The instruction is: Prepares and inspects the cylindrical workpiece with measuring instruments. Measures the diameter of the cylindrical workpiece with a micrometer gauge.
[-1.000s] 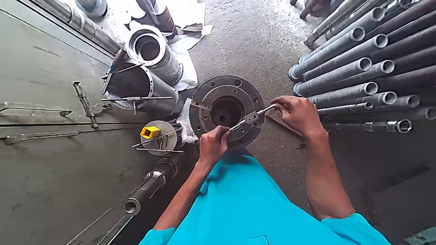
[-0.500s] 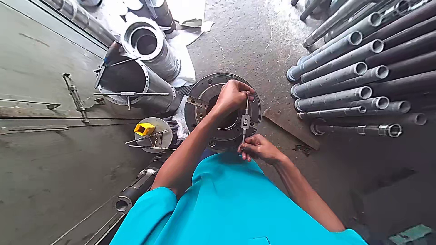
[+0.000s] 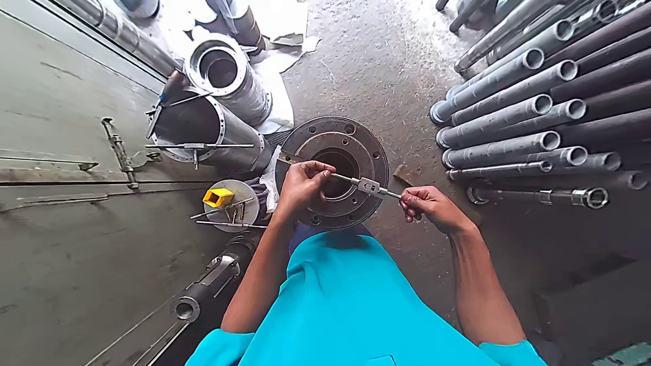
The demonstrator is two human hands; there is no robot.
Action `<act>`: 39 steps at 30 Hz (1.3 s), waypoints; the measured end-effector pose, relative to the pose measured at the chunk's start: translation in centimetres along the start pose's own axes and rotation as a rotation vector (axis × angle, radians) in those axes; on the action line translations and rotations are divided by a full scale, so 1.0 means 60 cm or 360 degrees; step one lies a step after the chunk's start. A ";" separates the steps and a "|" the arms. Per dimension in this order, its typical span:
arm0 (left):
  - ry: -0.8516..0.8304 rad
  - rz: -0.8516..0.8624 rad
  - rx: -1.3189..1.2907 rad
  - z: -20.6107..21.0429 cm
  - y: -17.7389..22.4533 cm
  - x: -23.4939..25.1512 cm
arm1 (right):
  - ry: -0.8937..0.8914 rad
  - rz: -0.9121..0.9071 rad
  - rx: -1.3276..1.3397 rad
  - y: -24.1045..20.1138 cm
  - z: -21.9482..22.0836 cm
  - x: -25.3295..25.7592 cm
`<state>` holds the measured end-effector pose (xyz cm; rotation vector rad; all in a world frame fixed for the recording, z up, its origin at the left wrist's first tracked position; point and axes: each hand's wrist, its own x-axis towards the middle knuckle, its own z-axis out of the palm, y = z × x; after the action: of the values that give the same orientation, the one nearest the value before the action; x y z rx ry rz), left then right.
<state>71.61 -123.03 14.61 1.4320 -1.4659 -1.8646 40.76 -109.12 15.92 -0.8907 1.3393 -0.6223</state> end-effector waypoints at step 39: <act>-0.1219 0.0723 0.1657 0.208 0.148 0.156 | 0.0552 0.0160 0.1074 -0.059 0.344 0.099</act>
<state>54.39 -127.50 17.19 0.4824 -3.1004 -1.4002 62.31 -112.07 15.52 -0.1693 1.3336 -1.0984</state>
